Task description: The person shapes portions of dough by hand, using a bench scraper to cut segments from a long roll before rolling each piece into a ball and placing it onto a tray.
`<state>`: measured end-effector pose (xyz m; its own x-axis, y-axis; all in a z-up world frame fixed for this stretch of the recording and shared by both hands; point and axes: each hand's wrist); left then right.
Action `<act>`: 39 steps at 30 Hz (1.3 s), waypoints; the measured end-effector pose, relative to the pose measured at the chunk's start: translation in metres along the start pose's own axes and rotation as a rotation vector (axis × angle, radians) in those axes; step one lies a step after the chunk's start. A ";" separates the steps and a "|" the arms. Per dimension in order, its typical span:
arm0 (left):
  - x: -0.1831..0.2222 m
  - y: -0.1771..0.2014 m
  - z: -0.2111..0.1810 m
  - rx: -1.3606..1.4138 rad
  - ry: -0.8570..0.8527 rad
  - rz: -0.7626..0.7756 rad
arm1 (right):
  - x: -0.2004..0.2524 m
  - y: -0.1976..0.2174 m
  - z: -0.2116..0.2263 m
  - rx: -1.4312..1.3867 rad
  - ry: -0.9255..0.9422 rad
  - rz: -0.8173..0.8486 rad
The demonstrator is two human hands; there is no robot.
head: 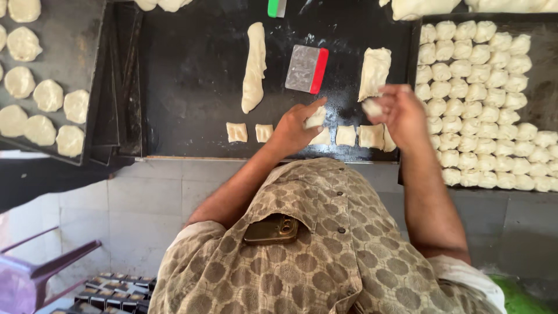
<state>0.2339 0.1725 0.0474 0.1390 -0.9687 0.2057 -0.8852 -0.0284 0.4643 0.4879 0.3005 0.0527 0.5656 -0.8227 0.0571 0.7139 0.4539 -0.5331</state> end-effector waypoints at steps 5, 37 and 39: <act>0.013 -0.018 -0.044 -0.104 -0.119 -0.205 | 0.022 -0.022 -0.036 1.049 0.324 0.020; -0.034 -0.018 0.006 0.676 0.157 0.232 | 0.064 -0.008 -0.034 0.880 0.557 -0.303; -0.032 -0.010 0.008 0.643 0.124 0.143 | 0.075 0.036 -0.011 0.661 0.588 -0.451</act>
<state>0.2348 0.2017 0.0291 0.0167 -0.9393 0.3428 -0.9817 -0.0805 -0.1728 0.5515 0.2513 0.0290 0.0179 -0.9230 -0.3843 0.9997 0.0096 0.0236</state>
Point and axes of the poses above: each hand's wrist, its own x-axis away from the middle knuckle, its own y-axis out of the back of the hand, z = x × y, and after that the axes turned 13 degrees about y, right-handed
